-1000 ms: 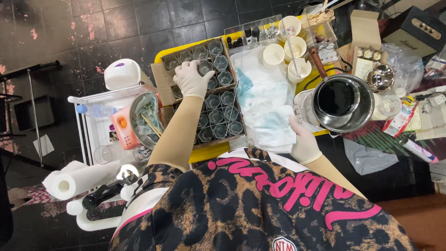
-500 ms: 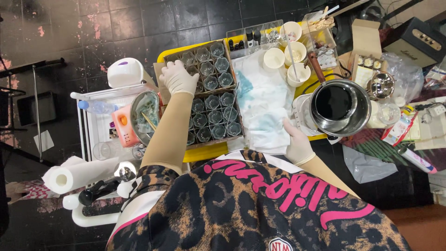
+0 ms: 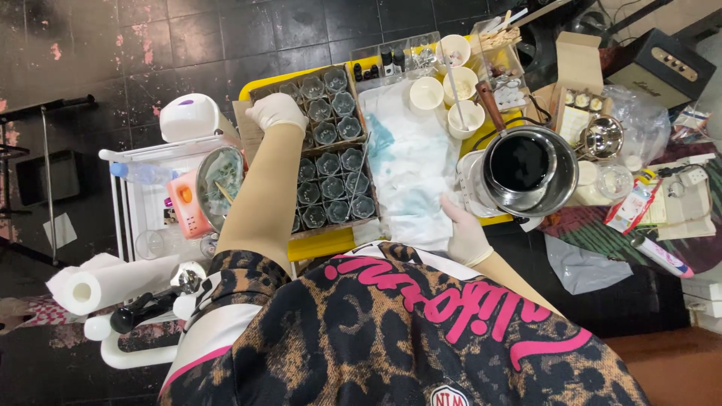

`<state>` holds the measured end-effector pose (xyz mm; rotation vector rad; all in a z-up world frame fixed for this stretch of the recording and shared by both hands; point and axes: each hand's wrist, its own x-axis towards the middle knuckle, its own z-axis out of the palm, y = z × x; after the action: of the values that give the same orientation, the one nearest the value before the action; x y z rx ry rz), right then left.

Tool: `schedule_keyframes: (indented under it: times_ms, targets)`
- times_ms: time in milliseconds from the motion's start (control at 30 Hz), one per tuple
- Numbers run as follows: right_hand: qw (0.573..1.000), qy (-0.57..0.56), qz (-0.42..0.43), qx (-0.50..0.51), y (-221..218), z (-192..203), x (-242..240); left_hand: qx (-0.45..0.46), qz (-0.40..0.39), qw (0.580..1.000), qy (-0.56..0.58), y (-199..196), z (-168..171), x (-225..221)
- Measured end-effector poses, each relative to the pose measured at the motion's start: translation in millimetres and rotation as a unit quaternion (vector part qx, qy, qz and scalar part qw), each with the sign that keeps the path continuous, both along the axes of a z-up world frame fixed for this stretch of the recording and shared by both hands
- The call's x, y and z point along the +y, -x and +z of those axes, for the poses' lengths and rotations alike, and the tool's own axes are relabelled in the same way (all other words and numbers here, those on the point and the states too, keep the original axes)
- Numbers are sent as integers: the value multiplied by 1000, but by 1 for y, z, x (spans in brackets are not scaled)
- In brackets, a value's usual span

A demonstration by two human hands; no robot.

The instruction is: Cleaning glass jars using a spray cleaner and a cloth in preparation for candle making.

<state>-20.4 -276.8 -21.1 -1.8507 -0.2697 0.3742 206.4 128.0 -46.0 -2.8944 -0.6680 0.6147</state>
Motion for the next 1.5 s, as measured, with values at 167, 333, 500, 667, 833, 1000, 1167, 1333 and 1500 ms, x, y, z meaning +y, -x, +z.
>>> schedule_keyframes:
  times_ms: [167, 333, 500, 667, 833, 1000, 1167, 1333, 1500]
  targets:
    - [998, 38, 26, -50, 1, -9, -6, -19, 7, 999, 28, 19, 38, -15]
    - [999, 15, 11, -28, -3, 5, -3, -145, -11, 988, 47, 42, 28, -1]
    - [999, 26, 24, -21, -11, 23, 5, -272, -38, 948, 162, 92, 86, -18]
    - [998, -2, 18, -60, -24, 25, 17, -319, -133, 872, 346, 141, 171, -62]
    - [913, -340, 18, 224, -48, 87, 59, -294, -207, 842, 401, 172, 179, -94]
    - [770, -514, 7, 378, -46, 96, 65, -261, -178, 800, 511, 188, 170, -118]
    - [894, -390, 70, 210, -42, 104, 74, -406, -242, 743, 474, 194, 143, -131]
    - [955, -277, 85, 61, -40, 109, 72, -376, -188, 767, 485, 207, 136, -139]
    - [973, -210, 80, 55, -39, 107, 70, -344, -57, 701, 622, 212, 121, -146]
